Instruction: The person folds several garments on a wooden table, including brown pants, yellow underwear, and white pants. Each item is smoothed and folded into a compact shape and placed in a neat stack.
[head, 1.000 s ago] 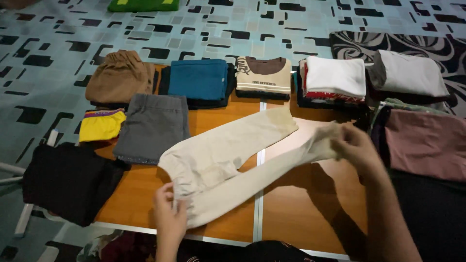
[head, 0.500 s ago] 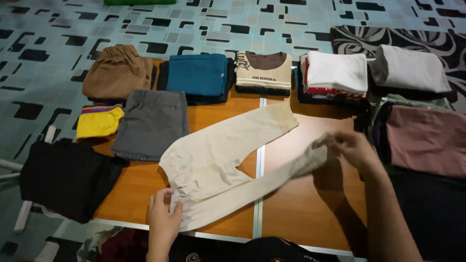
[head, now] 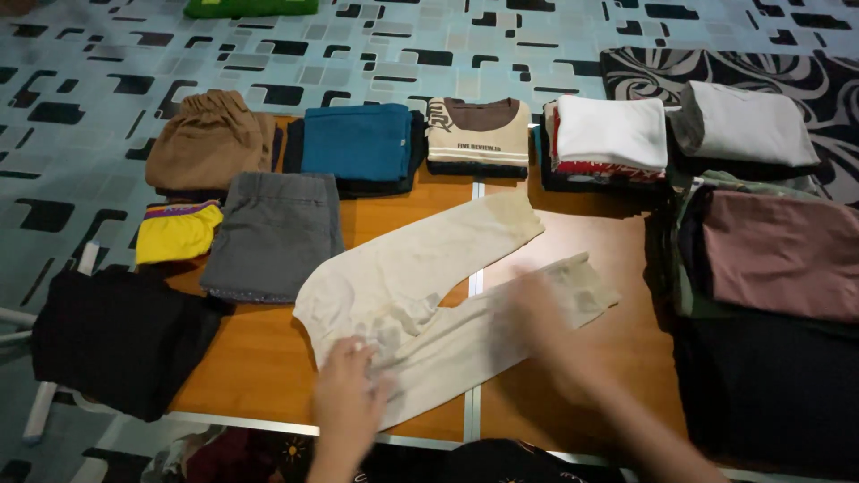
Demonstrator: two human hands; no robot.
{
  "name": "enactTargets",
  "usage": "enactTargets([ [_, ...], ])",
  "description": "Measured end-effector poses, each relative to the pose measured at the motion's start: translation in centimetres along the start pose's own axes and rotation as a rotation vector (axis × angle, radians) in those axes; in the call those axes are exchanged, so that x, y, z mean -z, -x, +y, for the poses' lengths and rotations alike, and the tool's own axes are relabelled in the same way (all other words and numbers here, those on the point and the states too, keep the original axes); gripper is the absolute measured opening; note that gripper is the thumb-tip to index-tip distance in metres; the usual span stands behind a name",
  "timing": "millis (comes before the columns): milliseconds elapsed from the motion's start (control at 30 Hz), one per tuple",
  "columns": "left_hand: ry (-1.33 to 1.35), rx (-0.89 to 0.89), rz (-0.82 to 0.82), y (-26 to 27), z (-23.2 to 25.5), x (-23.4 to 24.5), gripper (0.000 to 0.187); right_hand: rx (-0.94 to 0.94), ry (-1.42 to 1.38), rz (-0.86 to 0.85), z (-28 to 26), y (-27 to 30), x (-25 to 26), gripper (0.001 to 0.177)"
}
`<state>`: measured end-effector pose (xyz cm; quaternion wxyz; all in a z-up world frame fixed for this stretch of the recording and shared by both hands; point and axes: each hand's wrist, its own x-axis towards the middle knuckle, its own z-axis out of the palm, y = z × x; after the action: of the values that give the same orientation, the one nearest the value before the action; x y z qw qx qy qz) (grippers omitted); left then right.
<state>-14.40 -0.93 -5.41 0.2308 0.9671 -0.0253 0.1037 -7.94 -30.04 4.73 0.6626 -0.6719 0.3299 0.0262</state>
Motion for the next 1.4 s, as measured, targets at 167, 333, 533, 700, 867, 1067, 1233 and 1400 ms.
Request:
enactTargets([
  [167,-0.210,-0.190,-0.109,0.8,2.2,-1.5,0.081,1.130,1.352,-0.674,9.6,-1.1,-2.2,0.077],
  [333,-0.194,-0.229,-0.175,1.1,0.8,-0.9,0.101,0.807,1.211,-0.435,8.1,-7.2,4.4,0.074],
  [533,-0.225,-0.239,-0.212,0.8,0.9,-1.2,0.121,0.593,1.330,-0.240,3.4,-6.0,6.4,0.077],
  [700,-0.270,-0.251,-0.153,0.6,1.0,-1.8,0.139,0.925,0.985,-0.439,10.9,-4.3,-0.4,0.052],
  [867,-0.243,-0.233,-0.224,0.5,0.9,-1.6,0.149,1.194,1.222,-0.903,11.1,-0.8,-1.8,0.068],
  [1067,-0.088,-0.189,-0.314,0.5,0.6,-0.8,0.133,0.493,1.233,-0.439,3.7,-3.1,5.9,0.076],
  [1233,0.173,-0.250,-0.359,0.7,-0.8,0.2,0.066,0.751,1.374,-0.307,6.8,-9.9,10.4,0.073],
  [1400,0.252,-0.283,-0.385,0.5,-1.1,0.8,0.025,0.756,1.447,-0.323,5.0,-5.8,7.4,0.090],
])
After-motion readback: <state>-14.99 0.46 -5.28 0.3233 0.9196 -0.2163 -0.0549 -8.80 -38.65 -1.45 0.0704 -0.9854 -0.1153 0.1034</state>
